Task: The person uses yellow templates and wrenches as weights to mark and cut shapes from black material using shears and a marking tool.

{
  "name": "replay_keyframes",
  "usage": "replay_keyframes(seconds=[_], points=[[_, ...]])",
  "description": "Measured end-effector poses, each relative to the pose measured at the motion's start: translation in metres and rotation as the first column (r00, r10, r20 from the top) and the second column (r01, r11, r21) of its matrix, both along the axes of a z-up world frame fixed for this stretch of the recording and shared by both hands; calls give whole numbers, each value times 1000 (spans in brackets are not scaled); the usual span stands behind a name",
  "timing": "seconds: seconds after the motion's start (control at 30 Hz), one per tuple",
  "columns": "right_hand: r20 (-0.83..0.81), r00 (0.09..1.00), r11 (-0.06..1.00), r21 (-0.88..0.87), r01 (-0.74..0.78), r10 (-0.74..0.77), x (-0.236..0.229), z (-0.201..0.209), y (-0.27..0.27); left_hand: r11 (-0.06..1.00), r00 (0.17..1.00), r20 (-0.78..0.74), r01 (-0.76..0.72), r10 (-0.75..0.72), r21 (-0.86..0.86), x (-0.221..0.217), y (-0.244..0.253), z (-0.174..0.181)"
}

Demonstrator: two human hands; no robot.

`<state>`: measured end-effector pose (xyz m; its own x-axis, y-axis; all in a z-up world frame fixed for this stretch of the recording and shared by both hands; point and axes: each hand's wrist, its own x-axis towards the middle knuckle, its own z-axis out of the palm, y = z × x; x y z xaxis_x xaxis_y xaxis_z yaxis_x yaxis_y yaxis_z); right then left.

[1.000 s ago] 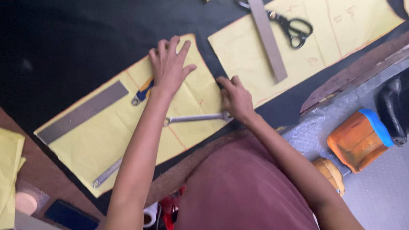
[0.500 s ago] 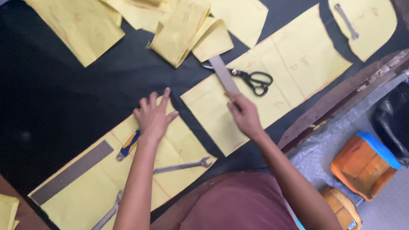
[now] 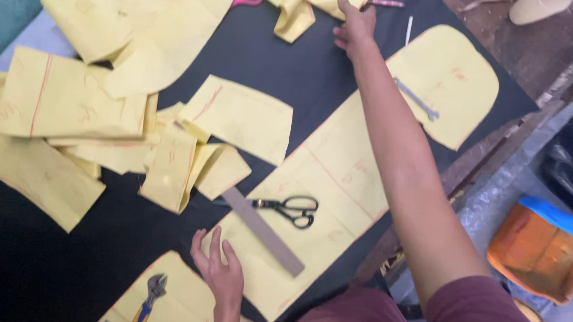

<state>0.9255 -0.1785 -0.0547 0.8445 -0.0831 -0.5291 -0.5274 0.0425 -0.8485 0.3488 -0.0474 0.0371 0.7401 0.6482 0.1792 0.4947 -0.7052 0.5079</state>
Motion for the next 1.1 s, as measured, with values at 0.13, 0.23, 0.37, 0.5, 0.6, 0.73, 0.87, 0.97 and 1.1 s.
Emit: replay_keyframes(seconds=[0.13,0.23,0.37,0.5,0.6,0.73,0.87,0.97,1.1], points=[[129,988,952,304,38,-81,73,-30,73,999,998,58,-10,8,30,45,-3,16],[312,941,918,396,-2,-132,82,-32,137,998,998,29,-54,53,30,68,0,26],[433,883,964,100,-248,182,64,-4,167,998,999,13,-36,36,-46,106,7,30],[509,792,869,157,-470,336,17,22,143,988,991,18,136,-135,-68,164,13,26],[386,903,940,197,-280,188,11,10,117,952,965,7,258,-262,166,229,46,16],[371,926,907,361,-215,72,21,-11,41,958,971,-145,217,-192,188,323,124,-4],[496,858,979,-201,-38,135,-26,-22,-5,950,934,-338,206,-119,233,404,177,-30],[660,660,839,-538,84,358,-78,-26,0,930,913,-369,274,-172,244,444,211,-56],[604,729,877,-480,12,321,-90,-23,11,908,899,-407,298,-163,294,465,272,-84]])
